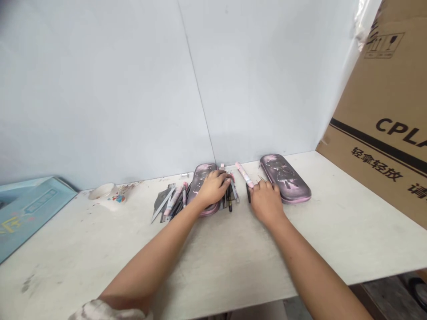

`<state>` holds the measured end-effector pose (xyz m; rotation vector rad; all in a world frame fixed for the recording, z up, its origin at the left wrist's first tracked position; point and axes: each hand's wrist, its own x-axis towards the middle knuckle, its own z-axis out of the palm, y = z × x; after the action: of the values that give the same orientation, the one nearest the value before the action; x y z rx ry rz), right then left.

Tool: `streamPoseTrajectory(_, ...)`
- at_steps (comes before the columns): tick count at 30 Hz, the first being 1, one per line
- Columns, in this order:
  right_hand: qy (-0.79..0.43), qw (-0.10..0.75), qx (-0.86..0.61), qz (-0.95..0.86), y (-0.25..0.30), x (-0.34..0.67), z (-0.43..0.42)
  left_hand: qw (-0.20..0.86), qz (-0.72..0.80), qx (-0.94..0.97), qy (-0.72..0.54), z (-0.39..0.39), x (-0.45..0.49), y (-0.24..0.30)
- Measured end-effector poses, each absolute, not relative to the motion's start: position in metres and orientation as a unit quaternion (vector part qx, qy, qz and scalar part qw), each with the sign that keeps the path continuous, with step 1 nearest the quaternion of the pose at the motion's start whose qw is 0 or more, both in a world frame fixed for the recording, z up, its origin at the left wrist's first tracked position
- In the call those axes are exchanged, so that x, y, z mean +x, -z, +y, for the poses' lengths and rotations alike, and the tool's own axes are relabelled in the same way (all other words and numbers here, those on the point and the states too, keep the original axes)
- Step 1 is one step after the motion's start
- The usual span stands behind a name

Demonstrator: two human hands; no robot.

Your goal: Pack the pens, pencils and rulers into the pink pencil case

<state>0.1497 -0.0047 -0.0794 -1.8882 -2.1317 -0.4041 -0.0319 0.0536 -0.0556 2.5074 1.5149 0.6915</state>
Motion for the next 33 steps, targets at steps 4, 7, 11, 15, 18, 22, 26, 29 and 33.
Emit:
streamPoseTrajectory(4,0.162,0.202,-0.607,-0.751,0.077,0.144,-0.003,0.359,0.504,0.652,-0.438,0.056,-0.011,0.041)
streamPoseTrajectory(7,0.174,0.234,-0.558,-0.777,0.076,0.139,-0.004,0.609,0.408,0.434,-0.524,0.051,0.014,0.028)
streamPoseTrajectory(11,0.184,0.242,-0.501,-0.810,0.071,0.133,-0.008,0.704,0.329,0.267,-0.571,0.053,0.030,0.007)
streamPoseTrajectory(15,0.178,0.261,-0.470,-0.824,0.066,0.132,-0.015,0.647,0.333,0.202,-0.656,0.083,0.004,-0.015)
streamPoseTrajectory(18,0.157,0.264,-0.488,-0.817,0.067,0.135,-0.016,0.547,0.423,0.235,-0.684,0.107,-0.021,-0.018)
streamPoseTrajectory(22,0.140,0.198,-0.578,-0.779,0.072,0.143,-0.009,0.481,0.542,0.384,-0.572,0.120,-0.021,0.005)
streamPoseTrajectory(26,0.123,0.168,-0.606,-0.767,0.076,0.144,-0.005,0.452,0.570,0.488,-0.483,0.122,-0.001,0.033)
streamPoseTrajectory(29,0.109,0.166,-0.567,-0.799,0.080,0.138,-0.005,0.387,0.582,0.593,-0.401,0.120,0.002,0.039)
streamPoseTrajectory(33,0.097,0.165,-0.528,-0.828,0.087,0.130,-0.004,0.291,0.564,0.718,-0.286,0.107,-0.010,0.041)
